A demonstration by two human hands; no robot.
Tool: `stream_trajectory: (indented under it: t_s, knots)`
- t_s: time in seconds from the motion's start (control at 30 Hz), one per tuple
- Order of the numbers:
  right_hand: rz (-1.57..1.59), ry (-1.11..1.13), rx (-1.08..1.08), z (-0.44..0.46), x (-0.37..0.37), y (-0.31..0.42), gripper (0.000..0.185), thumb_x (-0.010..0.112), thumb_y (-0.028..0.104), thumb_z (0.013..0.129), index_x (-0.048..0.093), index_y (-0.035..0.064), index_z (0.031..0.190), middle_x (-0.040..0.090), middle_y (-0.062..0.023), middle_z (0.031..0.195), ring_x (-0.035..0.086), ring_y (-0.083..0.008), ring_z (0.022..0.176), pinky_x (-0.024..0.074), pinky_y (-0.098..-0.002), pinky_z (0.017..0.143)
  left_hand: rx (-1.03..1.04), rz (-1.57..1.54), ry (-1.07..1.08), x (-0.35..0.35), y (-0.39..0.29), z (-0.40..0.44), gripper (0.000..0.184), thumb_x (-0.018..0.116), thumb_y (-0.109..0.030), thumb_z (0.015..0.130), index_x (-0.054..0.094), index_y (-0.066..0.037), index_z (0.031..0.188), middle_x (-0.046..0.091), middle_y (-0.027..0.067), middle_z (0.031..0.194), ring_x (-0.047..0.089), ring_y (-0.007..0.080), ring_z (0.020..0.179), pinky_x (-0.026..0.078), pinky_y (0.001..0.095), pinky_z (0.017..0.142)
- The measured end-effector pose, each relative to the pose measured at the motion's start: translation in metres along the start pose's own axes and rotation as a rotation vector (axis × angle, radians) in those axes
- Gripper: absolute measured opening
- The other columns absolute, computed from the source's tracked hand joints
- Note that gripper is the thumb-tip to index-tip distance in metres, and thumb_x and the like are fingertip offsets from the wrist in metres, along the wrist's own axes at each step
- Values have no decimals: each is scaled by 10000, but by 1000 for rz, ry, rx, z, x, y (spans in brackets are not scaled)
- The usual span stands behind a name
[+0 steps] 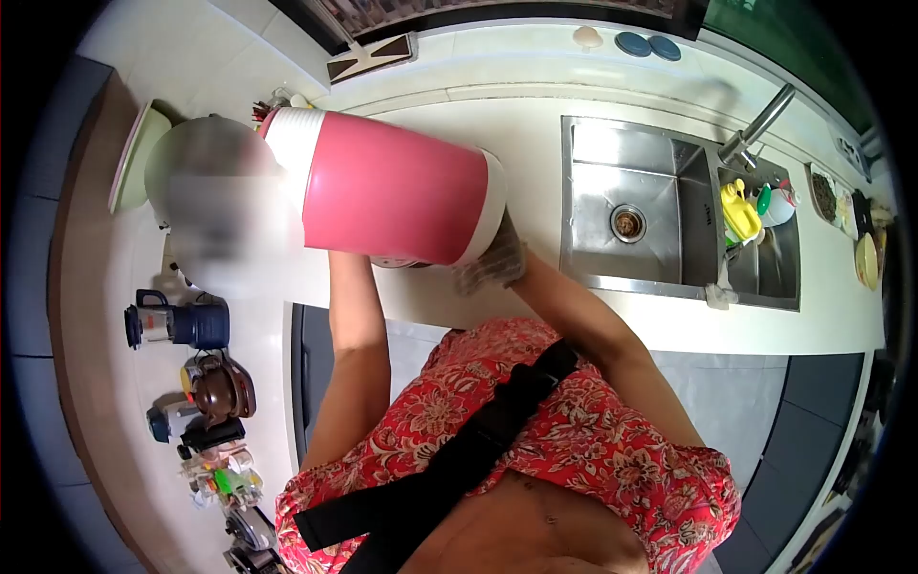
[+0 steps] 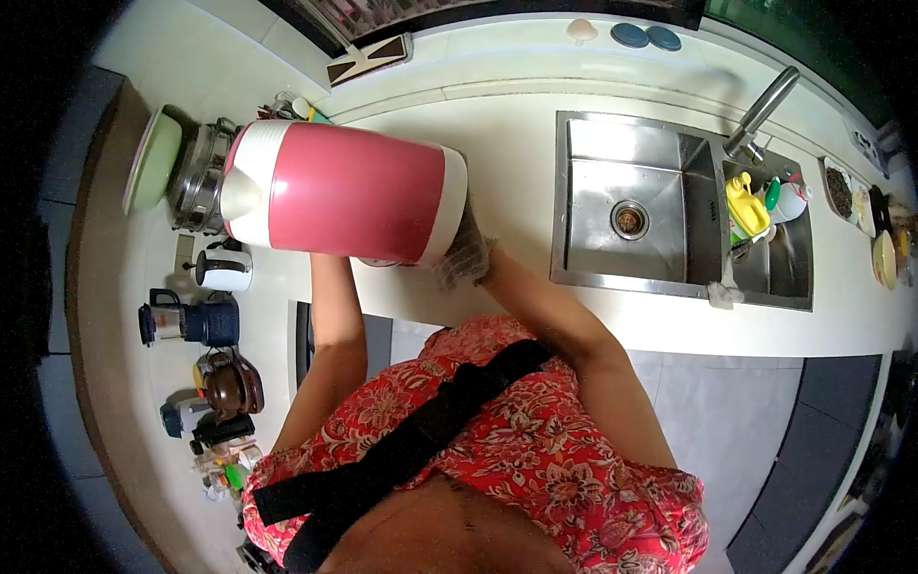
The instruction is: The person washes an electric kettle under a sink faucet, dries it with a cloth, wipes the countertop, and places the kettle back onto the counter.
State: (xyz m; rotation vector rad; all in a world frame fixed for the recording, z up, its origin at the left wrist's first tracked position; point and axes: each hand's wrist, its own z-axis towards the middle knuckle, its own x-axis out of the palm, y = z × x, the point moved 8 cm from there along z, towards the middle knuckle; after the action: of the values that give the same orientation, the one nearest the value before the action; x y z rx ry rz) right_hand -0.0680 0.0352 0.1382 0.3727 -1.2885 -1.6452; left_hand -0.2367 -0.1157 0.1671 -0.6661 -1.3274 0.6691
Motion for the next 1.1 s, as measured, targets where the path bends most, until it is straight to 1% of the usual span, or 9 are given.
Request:
stream_trajectory:
  t_s: [0.17,0.33,0.47,0.5,0.57,0.6,0.7,0.93,1.1]
  knots:
    - [-164,-35,-99,-4,-4,6,428,390,352,846,425,55,1153,493,-112,1091,474,-189,988,370,-298,863,88,-14,-84,-8,-15,14,269,512,-42,757,481,46,1010,528,113,997,531,181,842,425,281,755]
    - [-34,-131,-50,28,-32,-5,421,385,347,851,432,46,1142,501,-113,1076,484,-191,975,382,-303,851,211,101,-142,-12,-26,5,263,513,-33,753,487,59,998,536,117,983,541,181,822,430,278,744]
    - [527,-155,229,47,-53,-9,399,385,332,858,449,28,1109,518,-112,1045,498,-192,949,396,-305,834,321,438,-113,-6,-25,-3,243,475,8,703,522,84,929,568,120,913,548,165,803,432,253,684]
    - [916,-150,416,48,-49,-8,382,387,319,863,463,14,1080,531,-110,1020,508,-193,928,406,-305,822,314,386,-113,-5,-21,-6,192,480,23,689,530,76,866,575,110,823,555,154,698,441,248,595]
    - [994,-72,363,55,-48,18,344,412,285,864,483,-9,1029,549,-120,965,518,-199,901,413,-304,802,116,309,-82,11,-14,-22,122,492,20,680,519,64,791,552,92,680,526,150,548,423,247,486]
    - [849,-124,464,53,-54,14,345,435,284,852,475,0,1042,541,-109,984,516,-199,897,415,-307,793,37,331,-36,16,-8,-26,55,489,16,680,500,44,726,494,72,567,470,145,442,383,246,405]
    - [536,-122,594,47,-63,4,349,464,278,836,462,11,1062,530,-94,1011,508,-198,901,412,-310,788,-79,244,-27,20,7,-35,9,480,24,673,485,18,677,467,59,542,437,134,429,370,246,404]
    - [-230,195,327,22,-49,-14,353,485,256,819,446,22,1080,514,-75,1042,489,-196,928,399,-314,801,-6,436,-91,42,11,-52,59,528,5,647,493,4,695,500,47,580,427,98,438,339,215,407]
    - [-659,185,132,-4,-52,-25,366,506,228,798,430,32,1098,497,-60,1071,465,-196,961,381,-317,818,78,531,-104,58,27,-69,146,544,-3,634,505,14,774,507,48,611,442,108,472,366,224,436]
